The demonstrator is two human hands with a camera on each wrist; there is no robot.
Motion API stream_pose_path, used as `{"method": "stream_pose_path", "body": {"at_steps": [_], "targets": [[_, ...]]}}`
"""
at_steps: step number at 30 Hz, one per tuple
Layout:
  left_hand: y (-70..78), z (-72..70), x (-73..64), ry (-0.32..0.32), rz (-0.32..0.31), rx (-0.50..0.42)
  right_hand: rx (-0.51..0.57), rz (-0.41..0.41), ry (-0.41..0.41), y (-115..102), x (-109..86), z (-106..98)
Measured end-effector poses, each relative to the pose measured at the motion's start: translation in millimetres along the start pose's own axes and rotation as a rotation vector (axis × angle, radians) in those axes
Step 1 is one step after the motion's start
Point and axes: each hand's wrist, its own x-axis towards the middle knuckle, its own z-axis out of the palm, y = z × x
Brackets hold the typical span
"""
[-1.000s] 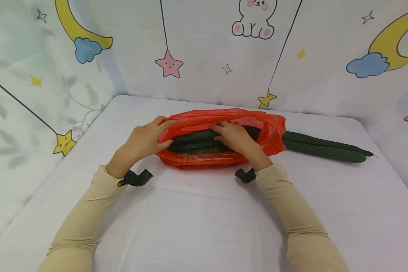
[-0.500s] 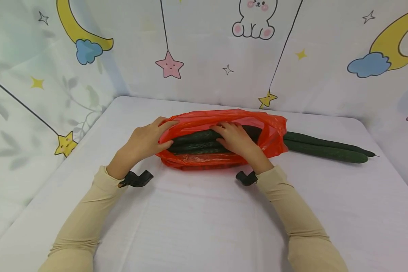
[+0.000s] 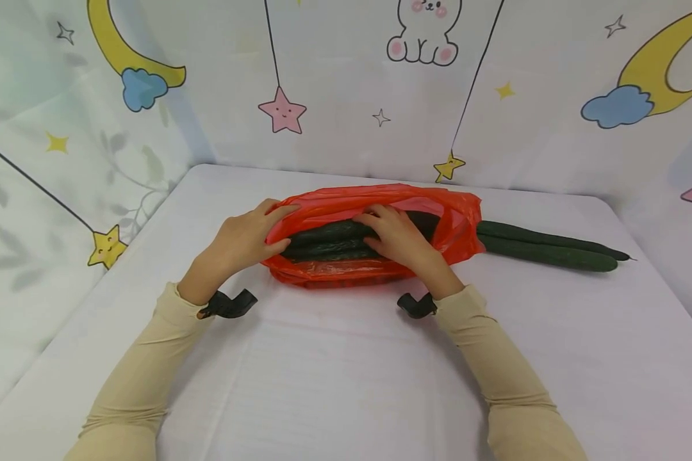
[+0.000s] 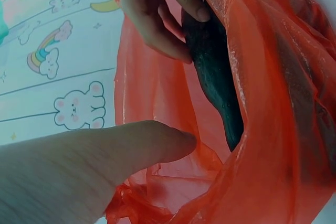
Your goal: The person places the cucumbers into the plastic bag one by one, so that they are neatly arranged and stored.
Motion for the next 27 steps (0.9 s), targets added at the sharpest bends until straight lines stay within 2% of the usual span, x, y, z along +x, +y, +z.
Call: {"method": "stream_pose_path", "body": {"at_steps": [14, 27], "targets": [[0.6, -0.5, 0.5, -0.012, -0.006, 0.005, 0.063, -0.026, 0.020, -5.0, -13.7, -5.8], [0.1, -0.1, 0.0, -0.013, -0.008, 0.002, 0.075, 0.000, 0.015, -11.3, -23.9, -11.8]]}}
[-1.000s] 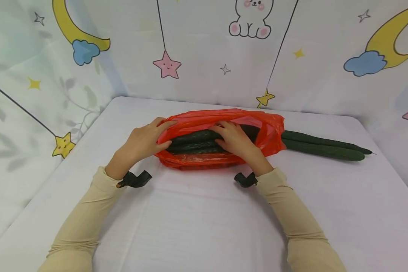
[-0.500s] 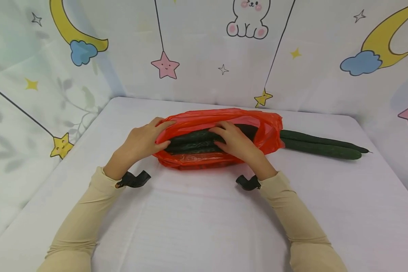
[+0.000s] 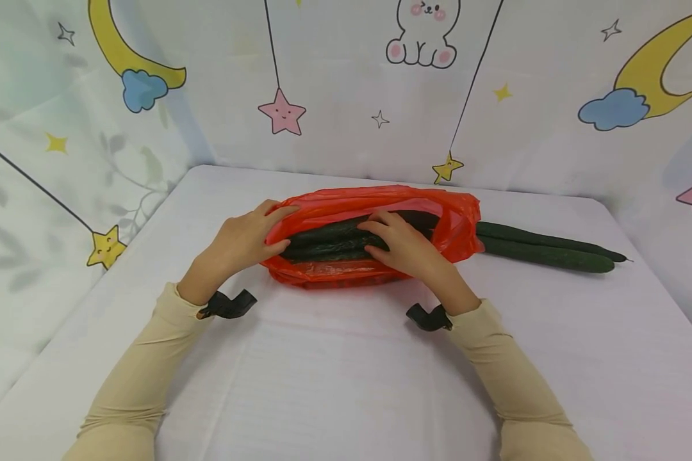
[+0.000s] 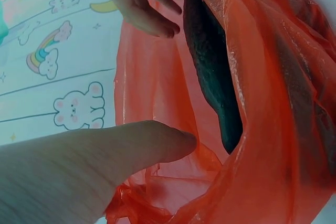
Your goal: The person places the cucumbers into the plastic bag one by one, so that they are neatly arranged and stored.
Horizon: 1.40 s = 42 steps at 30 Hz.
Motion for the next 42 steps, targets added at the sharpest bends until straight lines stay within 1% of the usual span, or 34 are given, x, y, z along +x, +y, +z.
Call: {"method": "stream_pose_path", "body": {"at_steps": [5, 12, 16, 23, 27, 33, 37, 40, 42], "targets": [[0.3, 0.6, -0.9, 0.006, 0.009, -0.002, 0.015, -0.025, 0.019, -5.1, -6.9, -6.6], [0.0, 2.1, -0.8, -0.005, 0.004, 0.004, 0.019, -0.017, 0.027, -10.3, -17.8, -17.2], [-0.3, 3.4, -0.6, -0.002, 0.008, 0.004, 0.014, -0.038, 0.043, -14.1, -23.7, -21.6], [0.6, 3.1, -0.6, 0.014, 0.018, 0.007, -0.018, -0.122, 0.145, -23.1, -33.1, -32.4], [0.5, 2.2, -1.1, 0.034, 0.030, 0.019, -0.040, -0.140, 0.199, -25.5, -37.0, -42.2], [0.4, 2.9, -0.9, 0.055, 0.046, 0.030, -0.075, -0.184, 0.293, -23.4, -45.1, -55.3], [1.5, 2.8, -0.9, 0.051, 0.044, 0.027, -0.067, -0.185, 0.327, -19.8, -50.6, -63.5], [2.4, 2.5, -0.9, 0.046, 0.044, 0.027, -0.028, -0.183, 0.347, -16.1, -54.5, -69.2], [2.9, 2.4, -0.7, 0.044, 0.044, 0.028, -0.004, -0.197, 0.369, -13.1, -56.5, -72.3]]}}
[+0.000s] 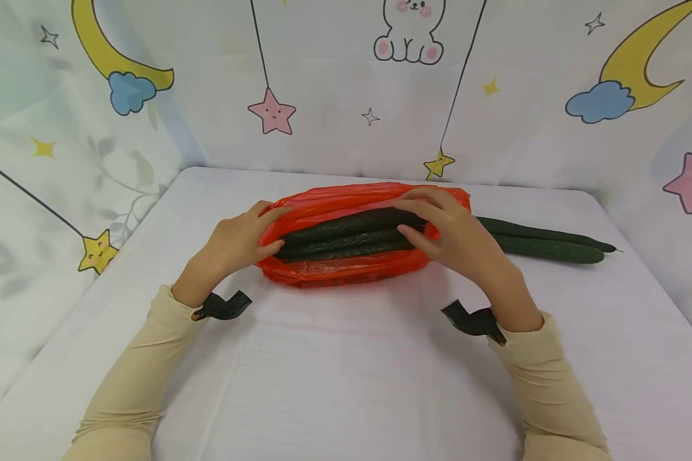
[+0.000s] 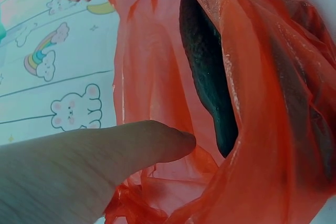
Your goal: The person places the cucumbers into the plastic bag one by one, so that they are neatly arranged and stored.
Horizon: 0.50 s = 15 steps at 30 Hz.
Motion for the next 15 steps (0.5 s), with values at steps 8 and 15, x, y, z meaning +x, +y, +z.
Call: {"method": "stream_pose_path", "body": {"at_steps": [8, 15], "targets": [[-0.7, -0.2, -0.3, -0.003, 0.001, -0.007, 0.035, -0.081, 0.062, 15.8, -5.4, -9.5], [-1.0, 0.8, 0.5, -0.003, 0.002, -0.010, 0.040, -0.107, 0.062, 34.4, -15.4, -15.3]]}}
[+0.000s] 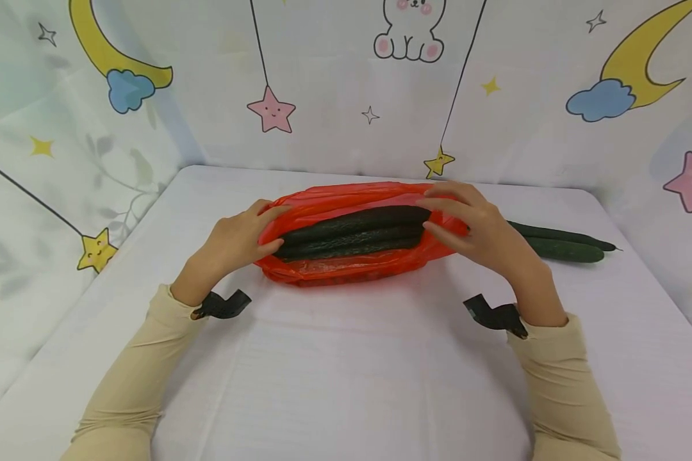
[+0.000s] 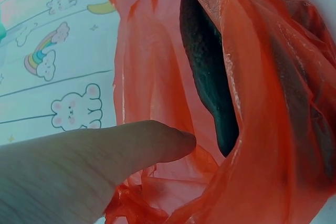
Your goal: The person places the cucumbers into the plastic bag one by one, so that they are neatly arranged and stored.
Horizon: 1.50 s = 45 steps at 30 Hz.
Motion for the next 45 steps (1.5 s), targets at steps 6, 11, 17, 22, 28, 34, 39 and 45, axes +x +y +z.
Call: {"method": "stream_pose_path", "body": {"at_steps": [6, 11, 17, 22, 28, 34, 39, 45], "targets": [[0.4, -0.7, 0.7, -0.012, -0.007, -0.007, -0.067, 0.143, 0.035, 8.1, -7.8, -11.7], [1.4, -2.7, 0.6, -0.024, -0.015, -0.012, -0.123, 0.258, 0.069, 12.9, -13.7, -19.6], [1.9, -3.1, -0.1, -0.023, -0.017, -0.010, -0.164, 0.423, 0.026, 23.4, -26.4, -23.7], [2.4, -2.2, 1.1, -0.026, -0.013, -0.010, -0.151, 0.539, -0.037, 31.7, -36.8, -26.2], [0.0, -0.5, 1.7, -0.049, -0.025, -0.015, -0.116, 0.625, -0.092, 46.2, -45.3, -25.6], [-1.7, 2.6, 0.6, -0.060, -0.040, -0.019, -0.065, 0.740, -0.202, 59.3, -55.4, -24.6], [-2.5, 4.6, 0.8, -0.060, -0.034, -0.024, -0.045, 0.783, -0.259, 69.5, -67.0, -25.1], [-2.8, 1.7, 2.4, -0.057, -0.030, -0.029, -0.039, 0.831, -0.294, 80.1, -79.9, -29.0]]}}
